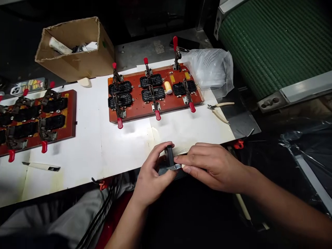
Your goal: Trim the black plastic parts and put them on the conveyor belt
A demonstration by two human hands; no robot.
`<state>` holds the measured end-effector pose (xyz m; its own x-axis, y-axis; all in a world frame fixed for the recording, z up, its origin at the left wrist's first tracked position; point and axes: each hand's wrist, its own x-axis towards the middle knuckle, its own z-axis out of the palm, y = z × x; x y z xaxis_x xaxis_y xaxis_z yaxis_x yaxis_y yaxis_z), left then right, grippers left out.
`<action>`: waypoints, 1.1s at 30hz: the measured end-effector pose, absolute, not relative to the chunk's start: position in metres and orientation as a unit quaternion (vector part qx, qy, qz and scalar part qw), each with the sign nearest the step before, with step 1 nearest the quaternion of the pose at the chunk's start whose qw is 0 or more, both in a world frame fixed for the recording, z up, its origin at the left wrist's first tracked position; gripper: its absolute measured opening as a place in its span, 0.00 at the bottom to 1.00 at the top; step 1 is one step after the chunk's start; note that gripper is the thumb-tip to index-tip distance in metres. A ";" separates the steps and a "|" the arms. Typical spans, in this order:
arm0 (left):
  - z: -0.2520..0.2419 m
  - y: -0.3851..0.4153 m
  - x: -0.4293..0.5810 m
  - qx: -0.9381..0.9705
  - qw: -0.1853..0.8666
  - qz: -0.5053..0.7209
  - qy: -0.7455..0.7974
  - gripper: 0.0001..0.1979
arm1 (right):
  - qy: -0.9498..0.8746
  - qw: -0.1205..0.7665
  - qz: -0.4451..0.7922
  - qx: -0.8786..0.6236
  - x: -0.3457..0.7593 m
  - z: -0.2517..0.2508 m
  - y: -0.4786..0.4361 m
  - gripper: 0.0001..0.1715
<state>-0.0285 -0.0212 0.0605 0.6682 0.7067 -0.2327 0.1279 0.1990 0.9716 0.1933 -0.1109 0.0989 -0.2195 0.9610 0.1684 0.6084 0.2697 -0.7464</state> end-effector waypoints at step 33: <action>0.073 -0.034 -0.009 0.622 0.712 0.140 0.294 0.29 | -0.583 0.350 0.278 -0.679 0.236 0.081 -0.109 0.15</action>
<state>-0.0091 -0.0338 0.0730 0.7881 0.5650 -0.2444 0.1659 0.1874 0.9682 0.2363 -0.1089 0.0812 0.1663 0.9856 0.0296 0.5967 -0.0767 -0.7988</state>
